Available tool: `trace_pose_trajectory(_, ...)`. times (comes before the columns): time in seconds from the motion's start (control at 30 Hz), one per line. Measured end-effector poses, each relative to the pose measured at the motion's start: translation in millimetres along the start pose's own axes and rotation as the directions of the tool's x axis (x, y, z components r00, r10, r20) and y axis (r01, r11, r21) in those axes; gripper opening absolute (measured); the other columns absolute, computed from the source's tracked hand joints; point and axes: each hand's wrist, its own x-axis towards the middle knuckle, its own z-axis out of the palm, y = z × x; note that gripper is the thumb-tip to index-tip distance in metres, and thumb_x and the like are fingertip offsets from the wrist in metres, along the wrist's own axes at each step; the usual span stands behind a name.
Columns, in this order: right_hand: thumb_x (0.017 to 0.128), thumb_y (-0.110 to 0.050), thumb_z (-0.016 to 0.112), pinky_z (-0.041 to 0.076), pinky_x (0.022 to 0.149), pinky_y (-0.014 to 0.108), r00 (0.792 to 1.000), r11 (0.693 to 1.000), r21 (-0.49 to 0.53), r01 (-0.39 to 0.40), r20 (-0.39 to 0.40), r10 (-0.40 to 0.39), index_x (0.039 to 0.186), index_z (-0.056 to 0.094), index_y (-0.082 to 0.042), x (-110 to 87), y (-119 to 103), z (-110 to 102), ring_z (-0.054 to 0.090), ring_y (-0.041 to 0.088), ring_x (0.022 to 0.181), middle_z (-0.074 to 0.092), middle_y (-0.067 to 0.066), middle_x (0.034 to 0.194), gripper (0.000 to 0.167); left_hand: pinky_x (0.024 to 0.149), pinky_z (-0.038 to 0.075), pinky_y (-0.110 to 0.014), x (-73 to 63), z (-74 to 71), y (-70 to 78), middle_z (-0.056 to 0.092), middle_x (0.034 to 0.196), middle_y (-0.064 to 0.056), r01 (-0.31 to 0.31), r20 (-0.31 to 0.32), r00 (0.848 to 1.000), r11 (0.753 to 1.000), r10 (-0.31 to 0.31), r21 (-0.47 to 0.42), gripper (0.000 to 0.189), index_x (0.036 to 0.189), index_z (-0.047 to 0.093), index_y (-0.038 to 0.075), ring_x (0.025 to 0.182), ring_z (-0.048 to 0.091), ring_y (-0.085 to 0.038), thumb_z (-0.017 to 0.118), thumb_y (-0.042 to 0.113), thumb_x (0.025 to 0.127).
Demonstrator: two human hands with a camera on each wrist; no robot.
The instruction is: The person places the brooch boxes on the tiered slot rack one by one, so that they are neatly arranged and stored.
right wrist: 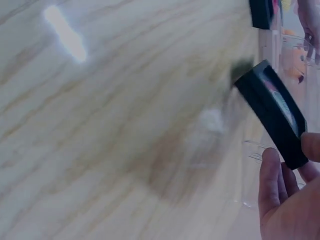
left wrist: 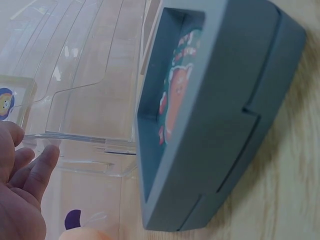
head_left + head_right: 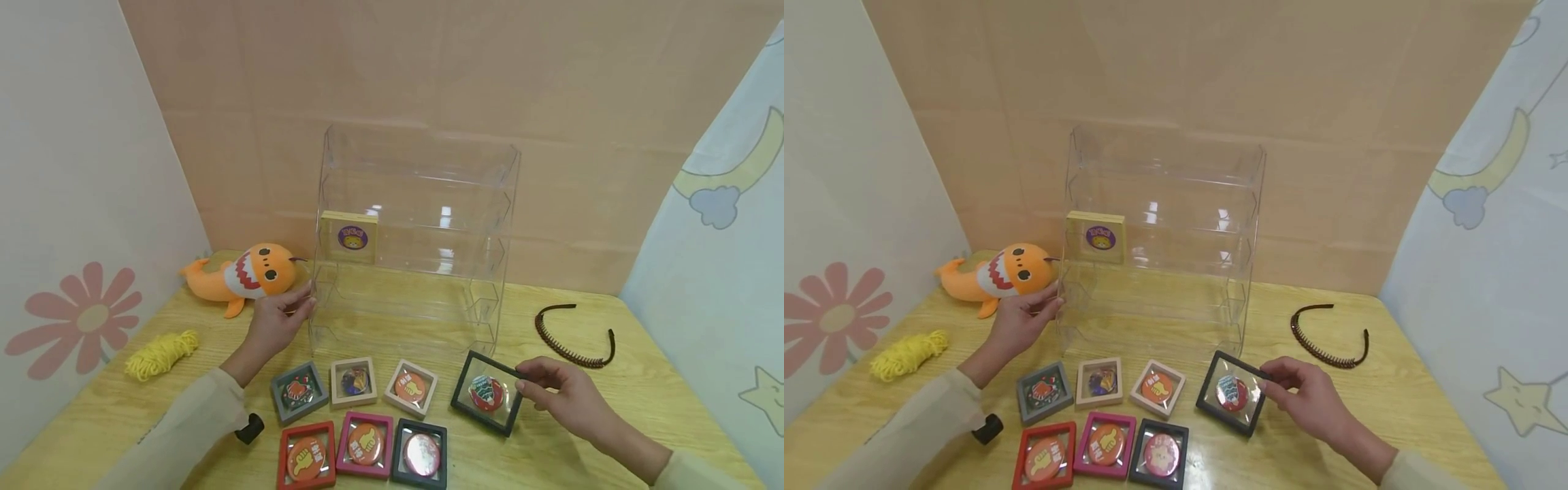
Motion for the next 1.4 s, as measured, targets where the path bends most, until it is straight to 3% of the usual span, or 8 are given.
trace_pose_trajectory(0.23,0.087,-0.008,0.069,0.058,0.057,0.030,0.994,0.999,-0.035,0.030,-0.105,-0.034,0.103,0.069,-0.001,5.3,-9.8,-8.2,0.067,0.012,0.075,0.069,0.008,0.091,0.017,0.066,0.054,-0.018,0.0,0.4,-0.6,0.064,0.098,-0.028,-0.009,-0.007,1.000,1.000,0.009,0.000,0.027,0.109,0.062,-0.016,0.080,0.067,-0.035,0.065,-0.013,0.083)
trace_pose_trajectory(0.5,0.086,-0.011,0.071,0.055,0.058,0.026,0.986,0.989,-0.137,0.051,-0.151,-0.072,0.101,0.072,-0.006,14.3,-23.9,-19.2,0.065,0.008,0.078,0.071,0.004,0.091,0.015,0.067,0.053,-0.016,0.0,0.9,-1.5,0.064,0.101,-0.028,0.003,0.003,1.000,1.000,-0.003,-0.004,0.027,0.110,0.061,-0.017,0.082,0.067,-0.036,0.065,-0.013,0.083)
trace_pose_trajectory(0.7,0.086,-0.008,0.071,0.056,0.058,0.025,0.976,0.985,-0.132,0.113,-0.173,-0.135,0.102,0.072,-0.002,24.4,-33.2,-28.1,0.066,0.007,0.078,0.070,0.005,0.092,0.017,0.066,0.053,-0.016,-0.2,-0.1,-2.6,0.064,0.100,-0.028,0.005,0.005,1.000,1.000,-0.005,-0.012,0.028,0.110,0.061,-0.016,0.081,0.067,-0.036,0.065,-0.013,0.083)
trace_pose_trajectory(0.87,0.085,-0.006,0.072,0.056,0.064,0.020,0.955,0.970,-0.167,0.179,-0.208,-0.212,0.101,0.073,-0.003,35.6,-43.2,-37.0,0.063,0.001,0.084,0.069,0.002,0.097,0.017,0.066,0.053,-0.015,0.3,-0.2,-1.7,0.064,0.100,-0.028,0.001,0.006,1.000,1.000,-0.001,-0.012,0.028,0.110,0.061,-0.017,0.081,0.067,-0.036,0.065,-0.013,0.083)
trace_pose_trajectory(1.1,0.085,-0.007,0.072,0.049,0.047,0.020,0.937,0.960,-0.174,0.218,-0.238,-0.256,0.101,0.074,-0.005,54.4,-56.7,-39.3,0.062,0.013,0.063,0.070,0.001,0.095,0.017,0.066,0.053,-0.016,0.6,-1.1,-0.9,0.064,0.099,-0.029,-0.003,0.011,1.000,1.000,0.003,-0.024,0.028,0.110,0.061,-0.017,0.081,0.067,-0.037,0.065,-0.013,0.083)
trace_pose_trajectory(1.27,0.086,-0.012,0.072,0.053,0.066,0.014,0.923,0.958,-0.176,0.228,-0.273,-0.270,0.102,0.075,-0.006,71.1,-69.3,-37.4,0.065,0.003,0.080,0.071,0.001,0.095,0.017,0.066,0.054,-0.017,0.9,-0.4,-1.1,0.063,0.100,-0.029,0.009,0.015,1.000,1.000,-0.009,-0.025,0.029,0.111,0.060,-0.018,0.081,0.067,-0.038,0.065,-0.013,0.083)
trace_pose_trajectory(1.4,0.087,-0.010,0.071,0.053,0.072,0.015,0.917,0.960,-0.109,0.259,-0.284,-0.279,0.103,0.073,-0.002,85.6,-81.8,-34.3,0.064,0.003,0.084,0.071,0.002,0.094,0.019,0.065,0.053,-0.014,-1.0,3.6,-20.2,0.065,0.100,-0.027,0.012,0.002,1.000,1.000,-0.012,-0.017,0.029,0.111,0.062,-0.015,0.080,0.067,-0.036,0.066,-0.011,0.083)
